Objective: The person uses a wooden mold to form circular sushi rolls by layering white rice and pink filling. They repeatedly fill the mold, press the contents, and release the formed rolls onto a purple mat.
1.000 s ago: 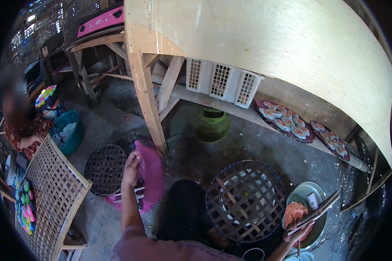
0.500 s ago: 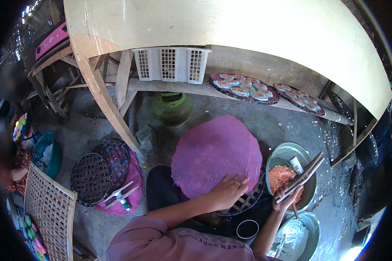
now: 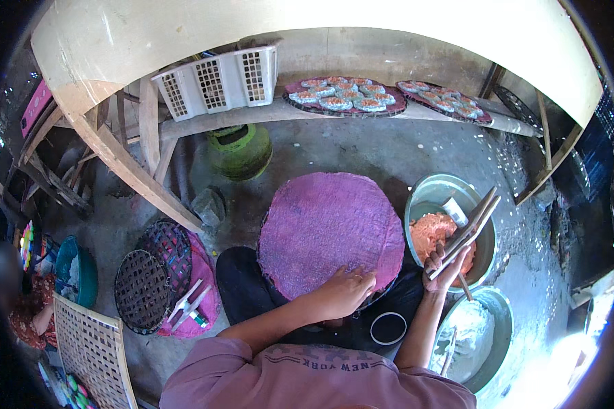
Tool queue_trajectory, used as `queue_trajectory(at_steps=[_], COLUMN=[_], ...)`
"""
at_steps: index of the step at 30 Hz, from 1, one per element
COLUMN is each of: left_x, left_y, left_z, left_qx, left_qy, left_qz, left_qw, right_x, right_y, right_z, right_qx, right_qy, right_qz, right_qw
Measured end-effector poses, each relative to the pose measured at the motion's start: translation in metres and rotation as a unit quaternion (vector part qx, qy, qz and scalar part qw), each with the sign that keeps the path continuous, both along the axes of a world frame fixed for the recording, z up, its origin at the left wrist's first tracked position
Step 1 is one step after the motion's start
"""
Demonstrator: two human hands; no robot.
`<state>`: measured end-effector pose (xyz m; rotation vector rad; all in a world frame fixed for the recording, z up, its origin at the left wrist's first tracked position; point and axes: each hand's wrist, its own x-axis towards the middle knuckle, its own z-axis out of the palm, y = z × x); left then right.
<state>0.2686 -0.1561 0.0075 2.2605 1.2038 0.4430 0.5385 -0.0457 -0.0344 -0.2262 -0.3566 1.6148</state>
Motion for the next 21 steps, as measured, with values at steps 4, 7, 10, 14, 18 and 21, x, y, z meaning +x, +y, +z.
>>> queue_trajectory(at_steps=[4, 7, 10, 14, 18, 21], left_x=[0.002, -0.001, 0.006, 0.043, 0.06, 0.059], left_y=[-0.003, -0.009, -0.027, -0.051, -0.068, -0.065], left_z=[0.0, 0.01, 0.011, -0.026, -0.083, -0.095], left_qx=[0.05, 0.113, -0.025, -0.146, 0.063, 0.063], left_qy=[0.022, -0.001, -0.202, -0.218, -0.104, -0.035], left_qz=[0.0, 0.018, -0.075, -0.233, -0.109, -0.156], left_qw=[0.999, 0.993, 0.976, 0.936, 0.986, 0.985], right_x=[-0.001, 0.003, 0.008, 0.011, 0.012, 0.013], right_y=[0.0, 0.002, 0.004, 0.005, 0.003, 0.001], right_z=[0.002, -0.003, -0.009, -0.014, -0.015, -0.014], right_qx=[0.013, 0.012, 0.031, 0.037, 0.035, 0.025], right_qy=[0.008, 0.006, -0.014, -0.012, -0.014, -0.002], right_qz=[0.018, 0.034, 0.046, 0.049, 0.047, 0.046], right_qw=[1.0, 0.999, 0.998, 0.998, 0.998, 0.999])
